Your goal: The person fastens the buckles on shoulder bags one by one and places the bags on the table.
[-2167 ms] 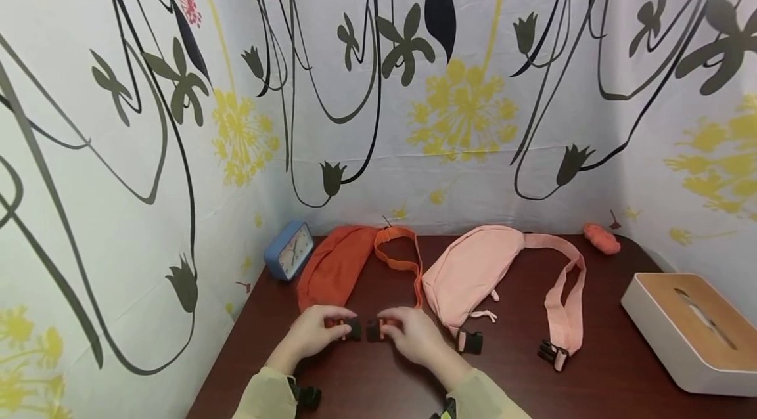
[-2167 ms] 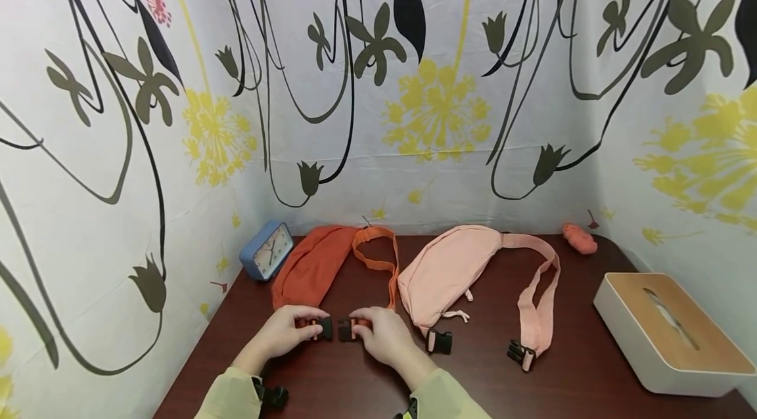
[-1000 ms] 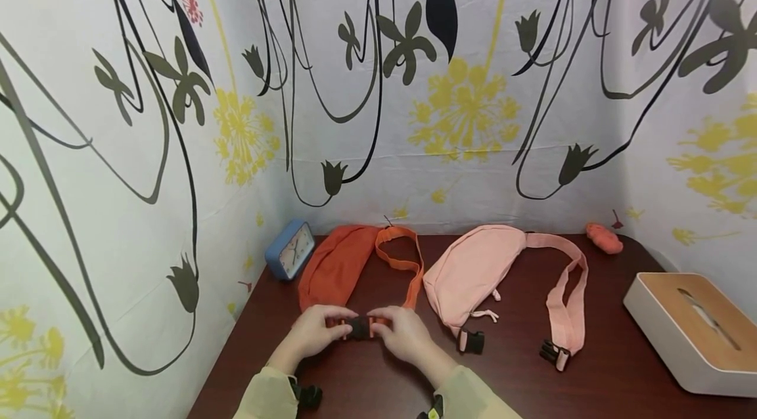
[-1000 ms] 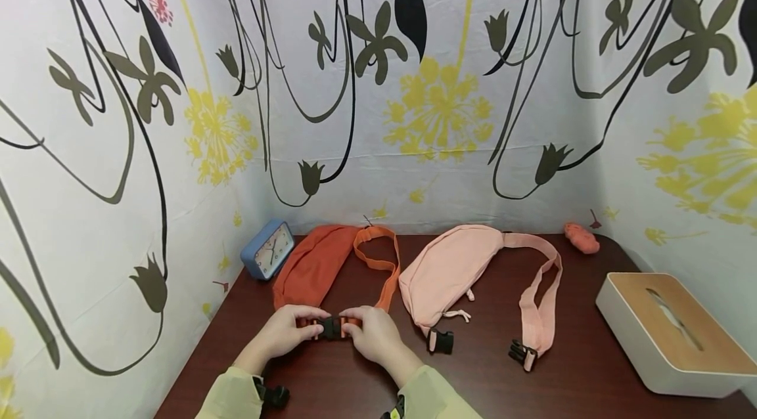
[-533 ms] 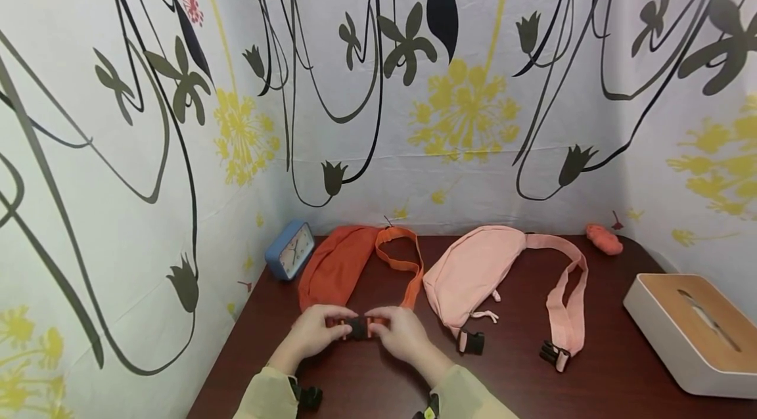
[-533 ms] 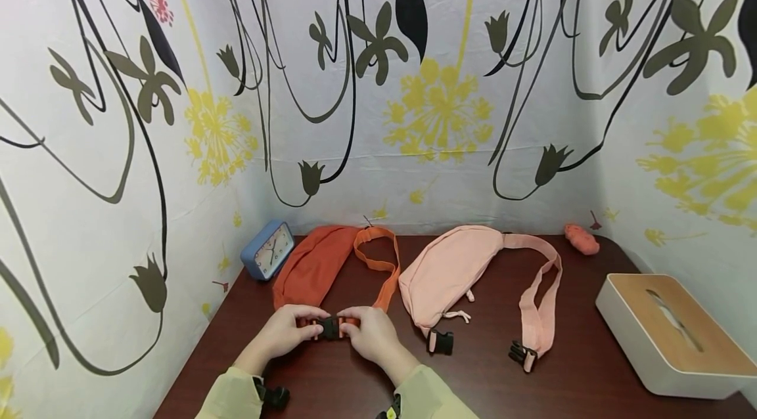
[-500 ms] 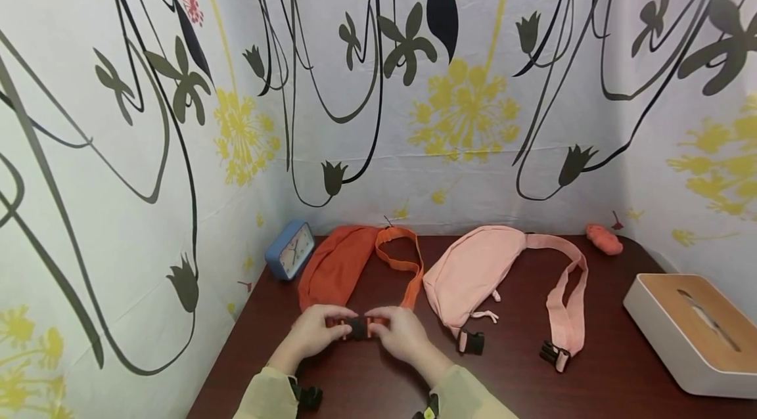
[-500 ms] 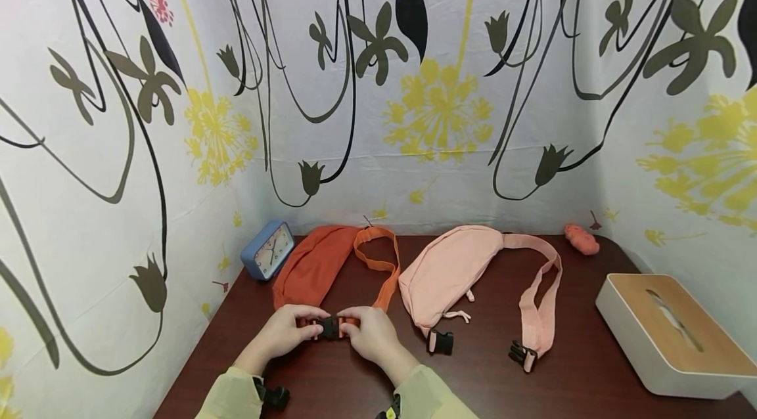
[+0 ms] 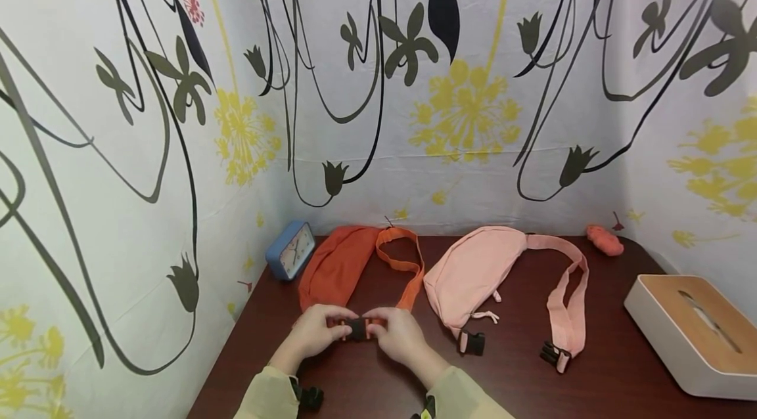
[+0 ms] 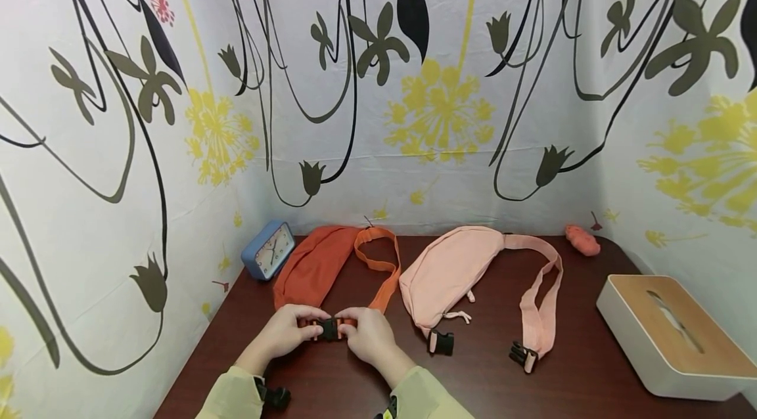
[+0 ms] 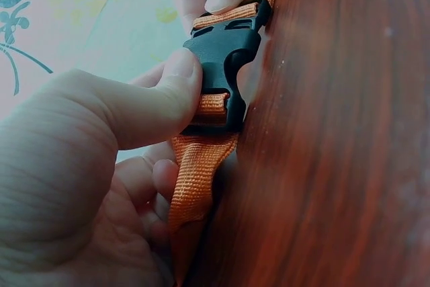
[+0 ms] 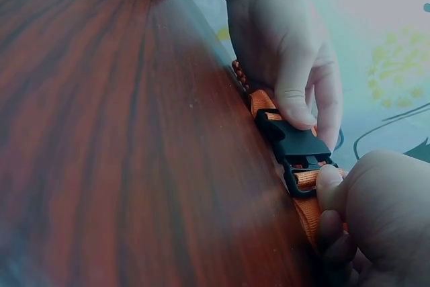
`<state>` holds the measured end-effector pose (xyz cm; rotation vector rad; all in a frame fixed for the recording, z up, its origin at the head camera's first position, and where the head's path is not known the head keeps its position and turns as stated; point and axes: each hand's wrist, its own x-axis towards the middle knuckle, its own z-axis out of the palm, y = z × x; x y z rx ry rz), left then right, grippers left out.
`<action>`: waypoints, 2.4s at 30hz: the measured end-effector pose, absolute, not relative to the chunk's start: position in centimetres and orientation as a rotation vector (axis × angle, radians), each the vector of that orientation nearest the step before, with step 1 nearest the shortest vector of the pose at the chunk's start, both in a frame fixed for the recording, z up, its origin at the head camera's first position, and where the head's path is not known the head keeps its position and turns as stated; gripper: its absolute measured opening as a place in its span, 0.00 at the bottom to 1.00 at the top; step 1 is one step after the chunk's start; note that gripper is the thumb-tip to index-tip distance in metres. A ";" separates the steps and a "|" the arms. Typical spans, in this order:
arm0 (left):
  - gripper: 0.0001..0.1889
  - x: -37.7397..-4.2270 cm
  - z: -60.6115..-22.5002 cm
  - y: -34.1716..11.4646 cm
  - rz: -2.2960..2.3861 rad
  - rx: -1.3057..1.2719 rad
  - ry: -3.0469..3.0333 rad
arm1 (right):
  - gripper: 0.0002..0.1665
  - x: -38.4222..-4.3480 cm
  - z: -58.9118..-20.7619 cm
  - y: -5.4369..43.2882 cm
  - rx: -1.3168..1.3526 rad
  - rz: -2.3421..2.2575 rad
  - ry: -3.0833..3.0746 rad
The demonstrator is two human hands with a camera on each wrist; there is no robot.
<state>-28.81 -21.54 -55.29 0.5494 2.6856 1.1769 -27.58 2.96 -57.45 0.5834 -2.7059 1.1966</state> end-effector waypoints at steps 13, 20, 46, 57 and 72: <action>0.11 -28.8 -55.6 -21.4 1.178 0.519 2.708 | 0.09 -27.6 -57.7 2.4 0.475 1.209 -2.752; 0.11 -28.8 -55.6 -21.3 1.185 0.523 2.706 | 0.09 -27.6 -57.8 2.3 0.463 1.200 -2.740; 0.12 -28.7 -55.6 -21.2 1.270 0.557 2.675 | 0.07 -27.5 -57.7 1.8 0.432 1.254 -2.709; 0.11 -28.6 -55.5 -21.3 1.270 0.548 2.666 | 0.08 -27.7 -58.0 2.1 0.494 1.260 -2.678; 0.11 -28.5 -55.5 -21.4 1.259 0.554 2.678 | 0.09 -27.3 -57.8 2.2 0.496 1.261 -2.696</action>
